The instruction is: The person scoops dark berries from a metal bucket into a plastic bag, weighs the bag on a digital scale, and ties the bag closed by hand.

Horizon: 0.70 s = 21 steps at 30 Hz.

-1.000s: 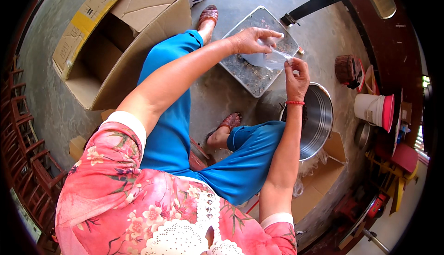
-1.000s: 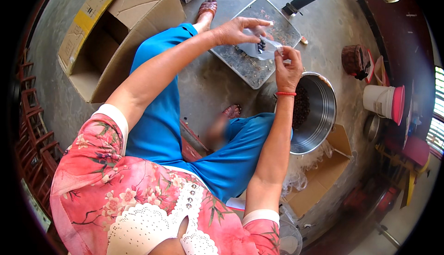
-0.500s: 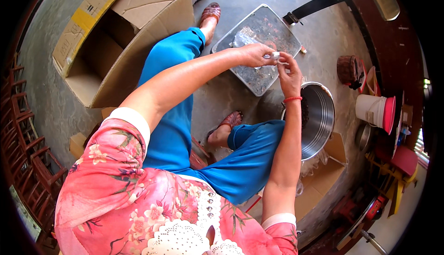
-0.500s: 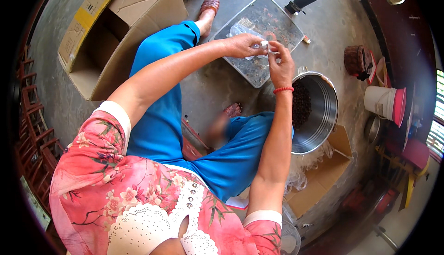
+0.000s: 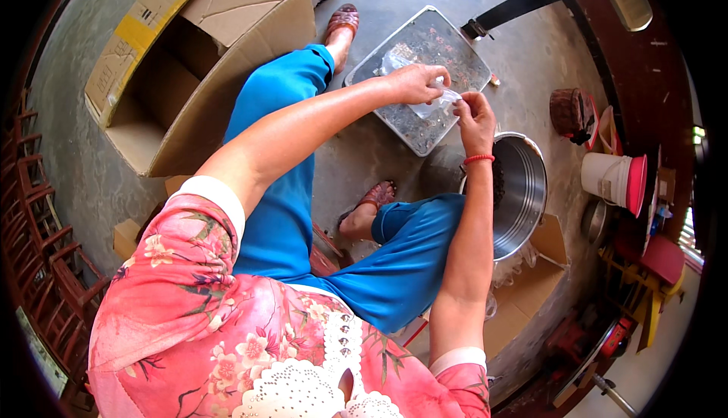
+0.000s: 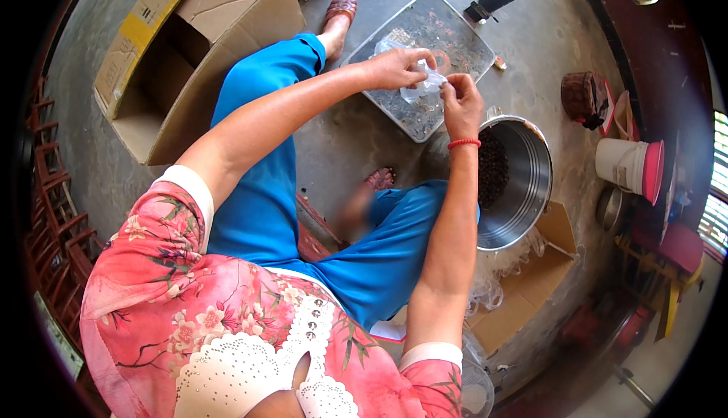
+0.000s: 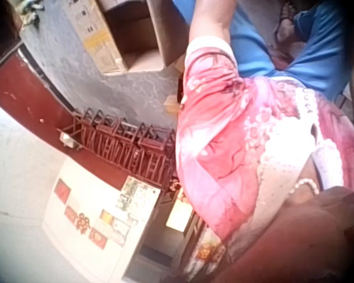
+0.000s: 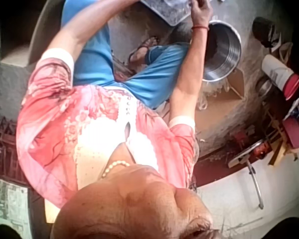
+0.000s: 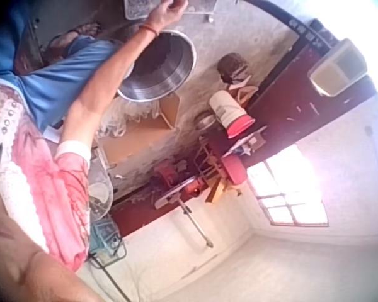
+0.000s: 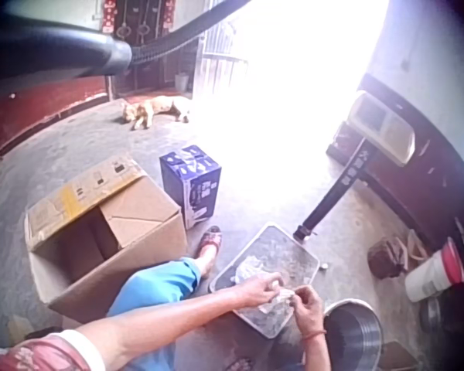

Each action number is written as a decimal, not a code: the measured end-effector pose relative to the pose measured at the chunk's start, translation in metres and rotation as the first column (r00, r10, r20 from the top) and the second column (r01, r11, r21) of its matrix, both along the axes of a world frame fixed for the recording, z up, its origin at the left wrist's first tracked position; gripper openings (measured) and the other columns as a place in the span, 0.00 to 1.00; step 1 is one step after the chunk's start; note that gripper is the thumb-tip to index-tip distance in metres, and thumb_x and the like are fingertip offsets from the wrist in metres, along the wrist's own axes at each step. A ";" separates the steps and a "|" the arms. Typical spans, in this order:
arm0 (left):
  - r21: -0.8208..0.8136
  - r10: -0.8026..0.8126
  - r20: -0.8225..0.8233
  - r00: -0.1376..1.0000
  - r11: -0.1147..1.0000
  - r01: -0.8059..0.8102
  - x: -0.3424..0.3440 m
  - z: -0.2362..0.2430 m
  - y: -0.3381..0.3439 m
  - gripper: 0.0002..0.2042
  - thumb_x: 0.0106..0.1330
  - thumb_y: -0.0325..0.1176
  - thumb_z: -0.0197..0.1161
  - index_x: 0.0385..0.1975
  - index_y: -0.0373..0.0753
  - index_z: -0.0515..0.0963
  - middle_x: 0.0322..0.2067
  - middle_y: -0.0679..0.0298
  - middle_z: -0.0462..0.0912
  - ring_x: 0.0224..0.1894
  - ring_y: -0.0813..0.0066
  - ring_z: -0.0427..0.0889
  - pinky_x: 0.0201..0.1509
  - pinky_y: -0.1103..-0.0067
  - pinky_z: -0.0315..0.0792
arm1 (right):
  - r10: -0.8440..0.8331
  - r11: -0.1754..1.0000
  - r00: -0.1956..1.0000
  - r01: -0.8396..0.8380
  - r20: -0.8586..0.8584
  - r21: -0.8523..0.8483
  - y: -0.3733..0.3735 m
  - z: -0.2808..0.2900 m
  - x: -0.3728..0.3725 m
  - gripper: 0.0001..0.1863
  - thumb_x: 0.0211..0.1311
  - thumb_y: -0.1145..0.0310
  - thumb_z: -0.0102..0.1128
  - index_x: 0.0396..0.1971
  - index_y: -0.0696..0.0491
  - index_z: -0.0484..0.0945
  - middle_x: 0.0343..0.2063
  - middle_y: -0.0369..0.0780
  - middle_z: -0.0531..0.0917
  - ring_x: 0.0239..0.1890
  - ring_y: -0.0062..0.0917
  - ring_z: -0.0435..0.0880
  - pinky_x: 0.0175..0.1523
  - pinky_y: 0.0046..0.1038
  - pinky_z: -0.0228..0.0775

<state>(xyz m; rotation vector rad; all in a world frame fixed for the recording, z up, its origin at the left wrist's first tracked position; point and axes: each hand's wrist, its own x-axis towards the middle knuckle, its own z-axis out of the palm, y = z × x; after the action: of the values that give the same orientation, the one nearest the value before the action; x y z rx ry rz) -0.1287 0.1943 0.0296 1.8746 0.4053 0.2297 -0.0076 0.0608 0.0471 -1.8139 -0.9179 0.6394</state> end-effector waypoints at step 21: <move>-0.364 -0.056 0.064 0.996 0.928 0.076 -0.009 0.004 0.012 0.08 0.47 0.33 0.64 0.26 0.39 0.79 0.27 0.67 0.79 0.33 0.80 0.74 0.41 0.81 0.67 | 0.241 0.952 0.958 -0.264 -0.154 -0.154 -0.002 -0.005 0.003 0.07 0.46 0.79 0.53 0.28 0.56 0.74 0.24 0.31 0.75 0.28 0.13 0.73 0.33 0.16 0.64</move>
<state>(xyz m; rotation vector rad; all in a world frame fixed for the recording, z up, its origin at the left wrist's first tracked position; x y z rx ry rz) -0.1373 0.2067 0.0338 1.5078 0.3225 0.1456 -0.0048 0.0590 0.0425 -1.7935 -1.0401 1.0176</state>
